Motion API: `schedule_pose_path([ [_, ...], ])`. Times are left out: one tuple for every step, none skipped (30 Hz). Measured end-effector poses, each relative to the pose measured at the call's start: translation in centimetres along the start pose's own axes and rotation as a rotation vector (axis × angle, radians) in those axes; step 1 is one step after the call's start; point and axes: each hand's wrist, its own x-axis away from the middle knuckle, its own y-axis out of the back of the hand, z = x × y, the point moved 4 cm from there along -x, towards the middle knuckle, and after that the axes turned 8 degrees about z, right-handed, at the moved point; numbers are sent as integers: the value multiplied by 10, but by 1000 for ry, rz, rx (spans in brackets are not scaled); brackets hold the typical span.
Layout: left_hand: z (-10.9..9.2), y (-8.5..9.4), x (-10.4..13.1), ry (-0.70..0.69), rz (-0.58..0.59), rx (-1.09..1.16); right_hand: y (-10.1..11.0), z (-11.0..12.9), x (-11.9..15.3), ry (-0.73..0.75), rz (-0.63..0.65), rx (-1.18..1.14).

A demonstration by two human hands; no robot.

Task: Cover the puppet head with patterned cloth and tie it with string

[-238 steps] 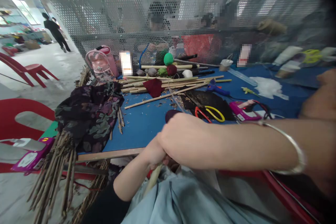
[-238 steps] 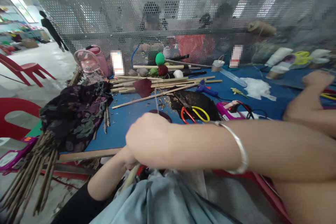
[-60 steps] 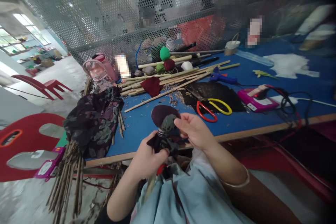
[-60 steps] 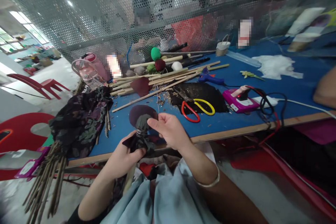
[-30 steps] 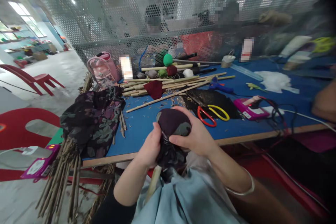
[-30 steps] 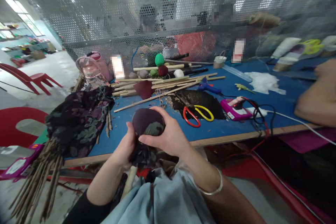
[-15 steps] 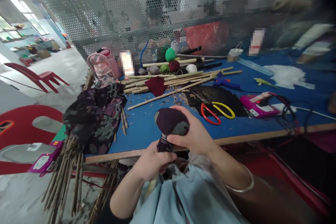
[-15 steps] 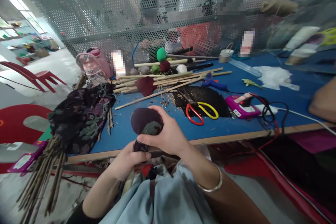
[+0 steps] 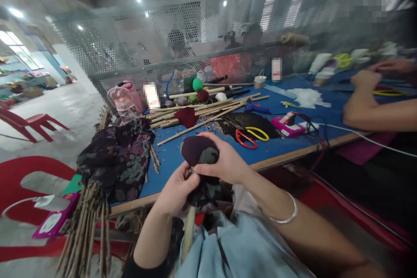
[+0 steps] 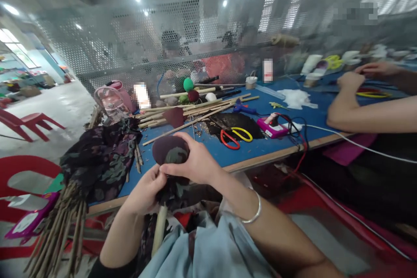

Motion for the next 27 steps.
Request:
schedule_pose_path([
  [2, -5, 2, 19, 28, 1, 0, 1, 2, 4, -9, 9],
  [3, -9, 4, 41, 45, -4, 1, 2, 3, 6, -14, 16],
  [4, -13, 5, 64, 49, -15, 1, 2, 5, 6, -13, 16],
  [5, -15, 7, 88, 48, -31, 1, 1, 7, 6, -8, 9],
  [6, -18, 7, 109, 42, -52, 2, 1, 8, 2, -1, -3],
  [6, -20, 8, 125, 23, -78, 3, 0, 10, -5, 5, -18],
  [7, -22, 7, 139, -2, -112, 4, -2, 12, -11, 6, -33],
  [7, -25, 7, 150, -25, -152, 6, -3, 14, -12, 6, -55],
  [7, -28, 6, 155, -53, -192, 8, -5, 16, -7, 10, -101],
  [6, -31, 4, 156, -82, -228, 11, -8, 19, 4, 27, -179],
  [5, -34, 2, 157, -110, -255, 13, -11, 21, 23, 62, -290],
  [5, -38, 0, 165, -133, -271, 17, -14, 23, 46, 101, -428],
  [4, -42, -3, 178, -156, -273, 21, -18, 25, 63, 126, -585],
  [3, -45, -6, 192, -180, -262, 26, -24, 26, 68, 125, -748],
  [2, -49, -9, 208, -198, -247, 32, -30, 25, 54, 98, -900],
  [1, -51, -12, 223, -207, -232, 37, -38, 24, 21, 57, -1032],
  [0, -54, -15, 233, -212, -219, 40, -45, 22, -29, 22, -1139],
  [0, -55, -18, 236, -214, -209, 41, -52, 19, -91, 12, -1214],
  [-1, -56, -21, 233, -219, -199, 39, -58, 15, -153, 42, -1248],
  [-1, -55, -23, 226, -226, -189, 36, -62, 11, -208, 107, -1240],
  [-1, -54, -25, 214, -236, -176, 32, -64, 7, -248, 197, -1195],
  [-1, -52, -26, 199, -246, -159, 28, -64, 3, -267, 299, -1120],
  [-1, -49, -26, 181, -256, -140, 25, -61, 0, -265, 401, -1019],
  [-2, -47, -27, 167, -262, -122, 24, -57, -4, -242, 496, -899],
  [-2, -44, -27, 159, -262, -107, 25, -52, -7, -214, 582, -769],
  [-3, -42, -27, 158, -259, -93, 28, -46, -10, -193, 654, -639],
  [-4, -39, -28, 160, -256, -84, 32, -42, -12, -186, 711, -514],
])
